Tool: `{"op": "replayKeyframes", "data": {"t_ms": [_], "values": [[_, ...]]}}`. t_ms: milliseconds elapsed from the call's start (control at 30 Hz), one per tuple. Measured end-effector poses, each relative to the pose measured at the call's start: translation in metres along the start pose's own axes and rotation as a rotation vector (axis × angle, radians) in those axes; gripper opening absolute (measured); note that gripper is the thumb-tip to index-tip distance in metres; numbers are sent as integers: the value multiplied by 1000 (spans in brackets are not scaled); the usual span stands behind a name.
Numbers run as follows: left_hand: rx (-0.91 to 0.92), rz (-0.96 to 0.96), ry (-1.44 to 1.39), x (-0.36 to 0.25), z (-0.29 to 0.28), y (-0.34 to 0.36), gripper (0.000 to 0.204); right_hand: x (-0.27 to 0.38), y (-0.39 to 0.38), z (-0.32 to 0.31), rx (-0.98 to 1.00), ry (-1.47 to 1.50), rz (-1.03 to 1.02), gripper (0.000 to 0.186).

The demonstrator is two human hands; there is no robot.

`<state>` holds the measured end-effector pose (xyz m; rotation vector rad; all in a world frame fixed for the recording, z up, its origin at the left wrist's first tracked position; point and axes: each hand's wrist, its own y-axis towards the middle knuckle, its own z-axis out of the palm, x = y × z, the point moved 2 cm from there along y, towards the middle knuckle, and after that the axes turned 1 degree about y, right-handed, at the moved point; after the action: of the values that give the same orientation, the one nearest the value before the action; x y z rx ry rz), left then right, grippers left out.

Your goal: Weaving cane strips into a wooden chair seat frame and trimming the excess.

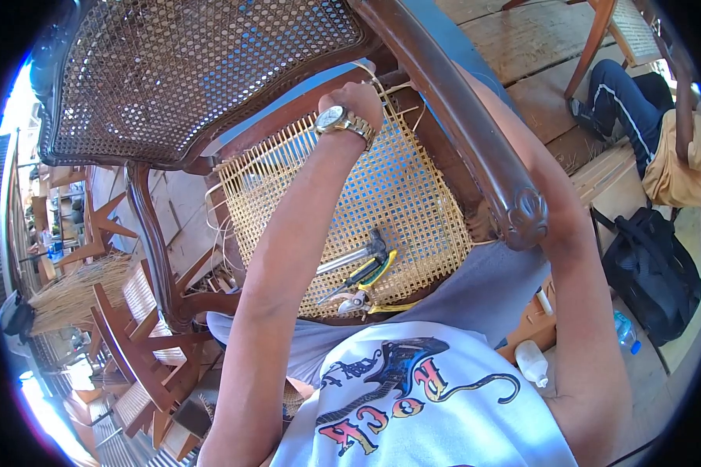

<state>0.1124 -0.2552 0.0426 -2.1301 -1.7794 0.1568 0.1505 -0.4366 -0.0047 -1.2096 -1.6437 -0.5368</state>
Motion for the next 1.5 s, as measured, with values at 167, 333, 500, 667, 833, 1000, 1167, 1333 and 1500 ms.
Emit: {"op": "replayKeyframes", "data": {"t_ms": [167,333,500,667,833,1000,1167,1333,1500], "values": [[-16,20,-17,-10,-9,0,28,-13,2,-5,-11,-61,-13,40],[40,13,-50,-1,0,5,29,-22,14,4,15,24,-39,39],[31,42,-351,20,37,19,34,-48,23,17,4,128,-125,27],[-71,18,-414,2,43,6,33,-71,13,9,-43,219,-198,12],[-363,-69,-404,15,67,-7,26,-45,11,25,-85,214,-151,11],[-402,8,-454,-6,62,1,25,-82,0,12,-279,188,-454,11],[-392,-25,-448,10,69,-2,26,-26,-2,10,-143,-319,-304,11],[-247,-90,-415,15,58,-30,27,-19,-14,-11,-116,-189,-95,9],[-166,106,-691,57,90,-146,23,-5,10,17,2,-24,38,8]]}}
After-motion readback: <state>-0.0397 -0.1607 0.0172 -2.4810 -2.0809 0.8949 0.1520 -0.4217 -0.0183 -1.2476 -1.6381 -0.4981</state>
